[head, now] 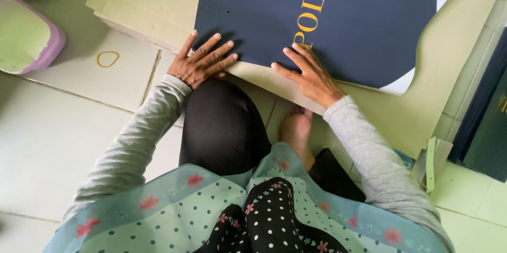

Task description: The person folds a dark blue cover sheet with gold lettering over a white paper insert, smoothing the edges to secure it. They then place the finished cover aside and pick up a small white rectangular piece, applying a white substance to it with a small stick before pressing it onto a surface.

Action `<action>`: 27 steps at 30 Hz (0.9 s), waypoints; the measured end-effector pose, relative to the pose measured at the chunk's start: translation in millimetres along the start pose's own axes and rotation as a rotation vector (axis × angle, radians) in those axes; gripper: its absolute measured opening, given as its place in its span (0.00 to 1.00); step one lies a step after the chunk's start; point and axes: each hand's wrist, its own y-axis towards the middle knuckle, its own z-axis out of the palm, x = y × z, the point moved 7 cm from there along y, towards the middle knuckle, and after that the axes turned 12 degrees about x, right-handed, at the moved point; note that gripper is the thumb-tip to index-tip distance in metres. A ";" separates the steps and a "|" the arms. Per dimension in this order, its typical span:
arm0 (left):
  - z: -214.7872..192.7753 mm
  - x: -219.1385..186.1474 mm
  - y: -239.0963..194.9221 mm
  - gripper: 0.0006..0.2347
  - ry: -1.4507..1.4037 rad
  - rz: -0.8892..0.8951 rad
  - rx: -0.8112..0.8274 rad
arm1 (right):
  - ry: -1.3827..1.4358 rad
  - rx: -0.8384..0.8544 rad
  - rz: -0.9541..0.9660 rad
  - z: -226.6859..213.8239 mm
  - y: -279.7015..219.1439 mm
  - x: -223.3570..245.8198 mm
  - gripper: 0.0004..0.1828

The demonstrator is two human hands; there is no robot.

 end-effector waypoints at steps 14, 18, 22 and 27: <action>29.9 -2.5 -14.6 0.26 0.036 -0.121 0.044 | -0.080 -0.080 -0.030 -13.8 21.2 18.1 0.30; 36.2 0.5 -16.8 0.27 0.064 -0.139 0.092 | -0.132 -0.182 -0.060 -40.5 30.7 29.2 0.22; 40.6 -2.8 -19.5 0.26 -0.005 -0.154 0.116 | -0.137 -0.185 -0.022 -24.8 50.6 35.0 0.17; 37.1 21.3 -36.8 0.25 -0.149 -0.305 0.122 | -0.108 -0.285 -0.021 5.5 81.7 45.3 0.12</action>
